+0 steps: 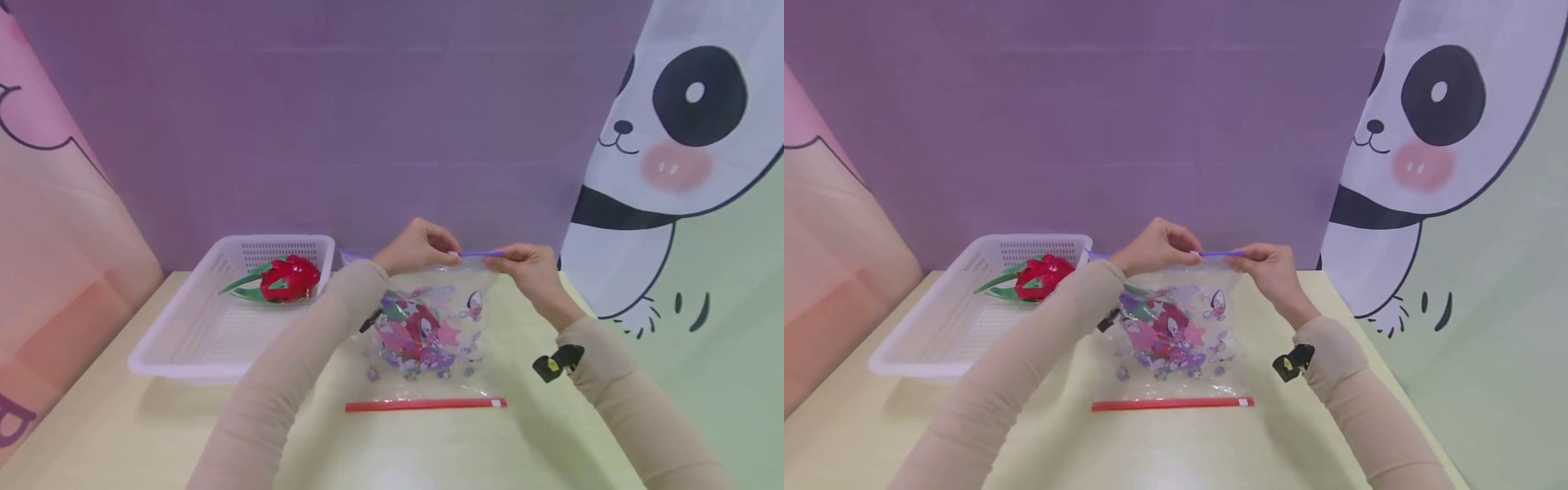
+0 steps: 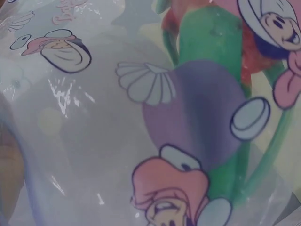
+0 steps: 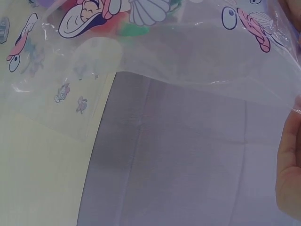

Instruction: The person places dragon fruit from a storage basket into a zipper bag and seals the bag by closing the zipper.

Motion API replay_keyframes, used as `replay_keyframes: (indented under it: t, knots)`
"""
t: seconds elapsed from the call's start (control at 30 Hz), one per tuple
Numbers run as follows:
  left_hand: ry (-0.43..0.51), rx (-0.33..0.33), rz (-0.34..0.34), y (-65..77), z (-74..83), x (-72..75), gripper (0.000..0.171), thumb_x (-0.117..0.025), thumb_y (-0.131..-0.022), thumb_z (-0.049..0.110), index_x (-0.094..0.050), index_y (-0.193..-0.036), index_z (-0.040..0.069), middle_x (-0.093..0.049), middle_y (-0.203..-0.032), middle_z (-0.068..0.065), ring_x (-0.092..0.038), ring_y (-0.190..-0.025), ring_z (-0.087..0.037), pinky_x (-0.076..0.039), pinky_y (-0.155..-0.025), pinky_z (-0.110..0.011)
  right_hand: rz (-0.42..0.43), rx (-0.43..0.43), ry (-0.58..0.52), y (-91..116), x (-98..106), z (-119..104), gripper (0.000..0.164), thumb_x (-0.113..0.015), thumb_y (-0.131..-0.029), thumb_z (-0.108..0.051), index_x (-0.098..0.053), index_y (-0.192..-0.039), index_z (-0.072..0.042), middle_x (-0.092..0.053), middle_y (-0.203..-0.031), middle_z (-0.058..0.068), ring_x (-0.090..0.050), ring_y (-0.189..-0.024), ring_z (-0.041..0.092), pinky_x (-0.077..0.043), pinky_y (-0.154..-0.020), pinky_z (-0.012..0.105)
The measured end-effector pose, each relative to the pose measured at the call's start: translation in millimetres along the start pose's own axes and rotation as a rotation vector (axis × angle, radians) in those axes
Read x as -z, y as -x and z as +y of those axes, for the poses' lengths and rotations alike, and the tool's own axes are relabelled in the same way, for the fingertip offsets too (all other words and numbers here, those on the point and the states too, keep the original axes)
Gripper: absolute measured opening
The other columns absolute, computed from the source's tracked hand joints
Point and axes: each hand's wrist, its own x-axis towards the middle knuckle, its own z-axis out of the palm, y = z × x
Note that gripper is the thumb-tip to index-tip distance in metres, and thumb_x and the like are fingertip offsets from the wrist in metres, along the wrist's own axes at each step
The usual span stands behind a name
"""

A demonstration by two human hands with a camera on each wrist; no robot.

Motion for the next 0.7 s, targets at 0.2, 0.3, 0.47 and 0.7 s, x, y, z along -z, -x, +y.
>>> replay_keyframes:
  t: [0.2,0.3,0.47,0.7]
  knots:
    - [-0.010,0.027,-0.020,3.0,2.6,4.2,0.016,-0.071,-0.080,0.011,-0.070,-0.094,0.004,-0.070,-0.087,-0.005,-0.064,-0.080,-0.015,-0.053,-0.073,-0.024,-0.005,-0.001,-0.001,0,2,1,0.011,-0.074,-0.076,-0.019,-0.070,-0.073,-0.029,-0.067,-0.067,-0.019,-0.061,-0.070,0.001,-0.050,-0.069,0.019]
    - [-0.015,0.028,-0.021,3.9,3.3,6.4,0.014,-0.071,-0.080,0.011,-0.070,-0.093,0.005,-0.070,-0.087,-0.005,-0.064,-0.081,-0.015,-0.053,-0.074,-0.024,-0.004,0.004,-0.009,-1,3,1,0.010,-0.075,-0.076,-0.020,-0.071,-0.073,-0.028,-0.067,-0.068,-0.018,-0.062,-0.070,0.001,-0.049,-0.068,0.017]
    - [-0.021,0.021,-0.022,6.2,1.0,8.6,0.016,-0.071,-0.079,0.010,-0.069,-0.094,0.003,-0.070,-0.088,-0.006,-0.064,-0.081,-0.015,-0.053,-0.074,-0.024,-0.008,0.010,-0.026,0,3,2,0.009,-0.075,-0.076,-0.020,-0.071,-0.073,-0.028,-0.070,-0.071,-0.011,-0.063,-0.068,0.002,-0.050,-0.067,0.017]
    - [-0.021,0.029,-0.019,10.4,-3.5,12.1,0.017,-0.071,-0.079,0.011,-0.070,-0.094,0.003,-0.070,-0.087,-0.006,-0.064,-0.081,-0.015,-0.053,-0.076,-0.026,-0.016,-0.004,-0.023,1,5,4,0.008,-0.073,-0.078,-0.019,-0.071,-0.075,-0.026,-0.070,-0.073,-0.010,-0.063,-0.069,0.002,-0.050,-0.070,0.017]
